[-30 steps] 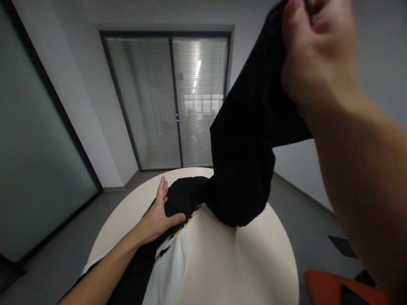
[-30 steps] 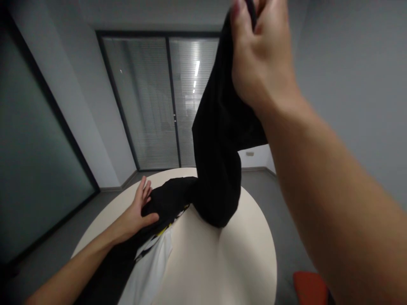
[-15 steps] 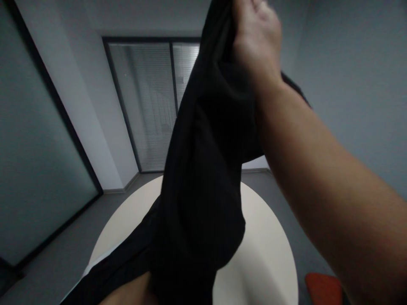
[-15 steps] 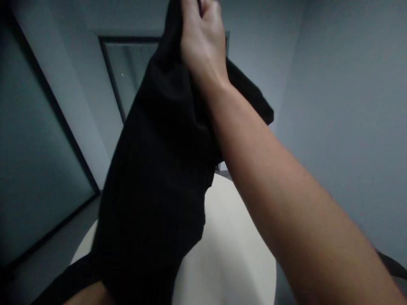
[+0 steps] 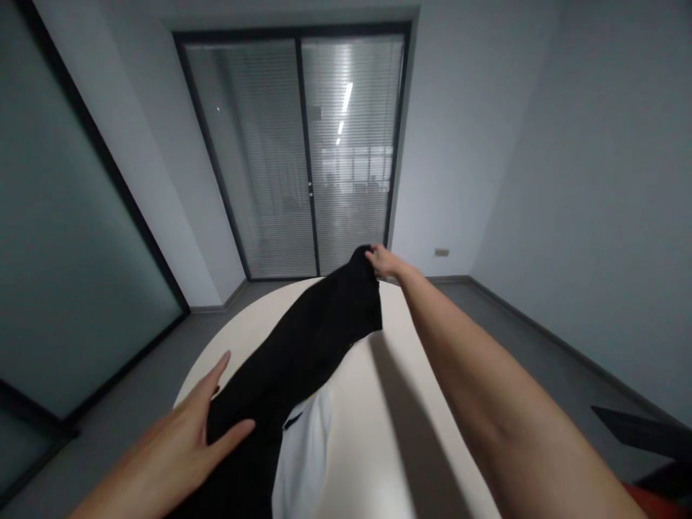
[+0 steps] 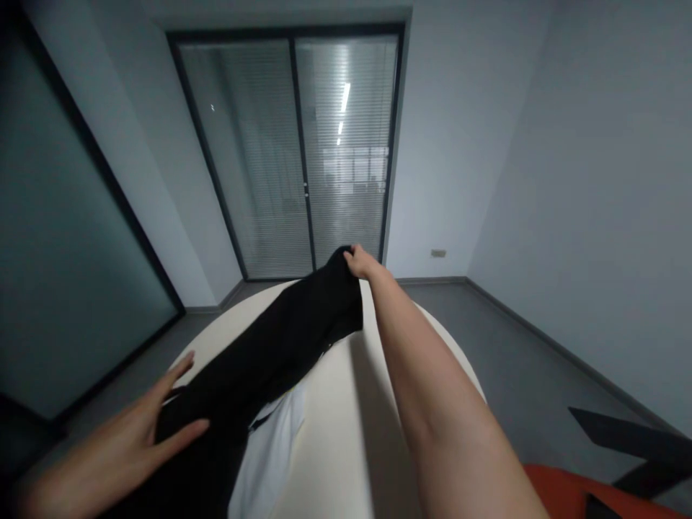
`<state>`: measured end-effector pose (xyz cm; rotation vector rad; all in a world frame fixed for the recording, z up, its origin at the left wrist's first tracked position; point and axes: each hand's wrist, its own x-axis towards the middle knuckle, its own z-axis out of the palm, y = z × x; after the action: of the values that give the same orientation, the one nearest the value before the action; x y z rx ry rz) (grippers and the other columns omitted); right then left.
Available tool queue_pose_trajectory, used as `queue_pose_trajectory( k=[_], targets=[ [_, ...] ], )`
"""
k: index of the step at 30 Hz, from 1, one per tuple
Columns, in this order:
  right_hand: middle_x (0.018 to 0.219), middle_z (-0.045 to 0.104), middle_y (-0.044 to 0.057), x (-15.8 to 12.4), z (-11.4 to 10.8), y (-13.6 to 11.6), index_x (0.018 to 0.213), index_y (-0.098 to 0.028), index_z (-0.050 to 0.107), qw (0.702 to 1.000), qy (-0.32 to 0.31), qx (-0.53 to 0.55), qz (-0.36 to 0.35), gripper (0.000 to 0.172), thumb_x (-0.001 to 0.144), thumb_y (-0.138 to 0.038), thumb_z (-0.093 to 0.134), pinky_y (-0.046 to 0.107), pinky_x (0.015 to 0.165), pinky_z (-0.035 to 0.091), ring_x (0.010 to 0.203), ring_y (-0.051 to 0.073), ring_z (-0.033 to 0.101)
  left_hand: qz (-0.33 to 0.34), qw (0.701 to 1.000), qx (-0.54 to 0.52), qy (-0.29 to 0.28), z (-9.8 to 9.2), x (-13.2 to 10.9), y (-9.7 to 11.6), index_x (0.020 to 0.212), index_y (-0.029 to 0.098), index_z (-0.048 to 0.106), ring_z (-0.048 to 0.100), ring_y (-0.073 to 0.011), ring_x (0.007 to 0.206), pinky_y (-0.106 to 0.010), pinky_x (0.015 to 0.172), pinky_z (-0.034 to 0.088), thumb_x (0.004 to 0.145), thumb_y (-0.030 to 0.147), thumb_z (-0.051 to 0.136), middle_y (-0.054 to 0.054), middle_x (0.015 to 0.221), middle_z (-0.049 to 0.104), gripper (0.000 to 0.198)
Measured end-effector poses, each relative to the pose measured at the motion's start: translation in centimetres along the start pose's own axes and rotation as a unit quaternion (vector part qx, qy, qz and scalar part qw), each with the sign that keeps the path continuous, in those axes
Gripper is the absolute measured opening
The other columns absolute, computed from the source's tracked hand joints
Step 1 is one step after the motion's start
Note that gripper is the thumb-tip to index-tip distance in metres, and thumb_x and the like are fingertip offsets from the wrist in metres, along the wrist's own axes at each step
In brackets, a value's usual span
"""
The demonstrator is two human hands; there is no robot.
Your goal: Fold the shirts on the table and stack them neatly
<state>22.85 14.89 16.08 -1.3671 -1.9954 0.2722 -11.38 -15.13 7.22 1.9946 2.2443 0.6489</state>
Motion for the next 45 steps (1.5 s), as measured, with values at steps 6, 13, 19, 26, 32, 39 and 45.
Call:
queue_pose_trajectory(
  k=[6,13,19,26,32,39,45],
  targets=[
    [0.156,0.039,0.017,-5.9,8.5,4.5,0.144,-0.02,0.048,0.972,-0.227,-0.049,0.02,0.076,0.081,-0.057,0.07,0.05,0.117,0.03,0.142,0.035,0.04,0.02,0.985,0.16,-0.062,6.8,-2.7,4.5,0.155,0.039,0.03,0.014,-0.0458,0.149,-0.065,0.114,0.024,0.059,0.066,0.075,-0.005,0.167,0.01,0.11],
    [0.149,0.045,0.019,-9.0,11.9,4.5,0.144,-0.015,0.042,0.963,-0.267,-0.006,-0.035,0.087,0.085,-0.078,0.046,0.048,0.118,0.029,0.141,0.034,0.039,-0.024,0.972,0.219,-0.087,10.8,0.0,4.5,0.156,0.039,0.025,0.046,-0.0427,0.133,-0.056,0.094,0.047,0.087,0.046,0.058,-0.013,0.166,0.013,0.077],
    [0.166,0.015,0.012,-8.8,15.1,3.7,0.157,-0.027,0.027,0.96,-0.276,-0.021,-0.05,0.106,0.073,-0.085,0.055,0.057,0.12,0.016,0.151,0.041,0.012,-0.091,0.966,0.239,-0.046,10.7,6.3,0.8,0.156,0.032,0.029,0.059,-0.0384,0.114,-0.052,0.083,0.053,0.094,0.046,0.046,-0.016,0.163,0.022,0.067],
    [0.166,0.01,0.016,-7.1,20.8,0.4,0.154,-0.019,0.03,0.967,-0.239,-0.05,-0.068,0.1,0.077,-0.076,0.058,0.06,0.113,0.027,0.149,0.047,0.011,-0.162,0.962,0.222,-0.01,11.1,14.3,-2.2,0.152,0.025,0.039,0.059,-0.0424,0.112,-0.053,0.082,0.05,0.095,0.051,0.039,-0.021,0.158,0.028,0.063],
    [0.16,0.026,0.013,-3.9,25.2,-1.2,0.151,-0.025,0.038,0.98,-0.179,-0.076,-0.044,0.08,0.085,-0.066,0.056,0.053,0.115,0.025,0.149,0.04,0.012,-0.172,0.962,0.212,0.023,11.5,18.3,-4.8,0.151,0.024,0.04,0.057,-0.0447,0.114,-0.056,0.084,0.049,0.091,0.055,0.04,-0.021,0.156,0.031,0.067],
    [0.163,0.026,0.01,-1.4,29.0,-2.2,0.153,-0.027,0.035,0.982,-0.161,-0.102,0.0,0.072,0.092,-0.064,0.047,0.053,0.112,0.029,0.151,0.039,0.007,-0.17,0.962,0.203,0.059,12.5,20.3,-6.4,0.15,0.024,0.041,0.056,-0.0453,0.116,-0.059,0.086,0.048,0.089,0.059,0.042,-0.02,0.155,0.034,0.07],
    [0.166,0.017,0.011,-1.4,28.8,-1.1,0.156,-0.023,0.03,0.984,-0.173,-0.027,-0.01,0.078,0.093,-0.068,0.041,0.052,0.119,0.019,0.152,0.037,-0.001,-0.166,0.969,0.176,0.051,12.6,20.5,-6.8,0.151,0.024,0.039,0.053,-0.047,0.121,-0.063,0.091,0.045,0.089,0.06,0.043,-0.021,0.157,0.029,0.073]
  ],
)
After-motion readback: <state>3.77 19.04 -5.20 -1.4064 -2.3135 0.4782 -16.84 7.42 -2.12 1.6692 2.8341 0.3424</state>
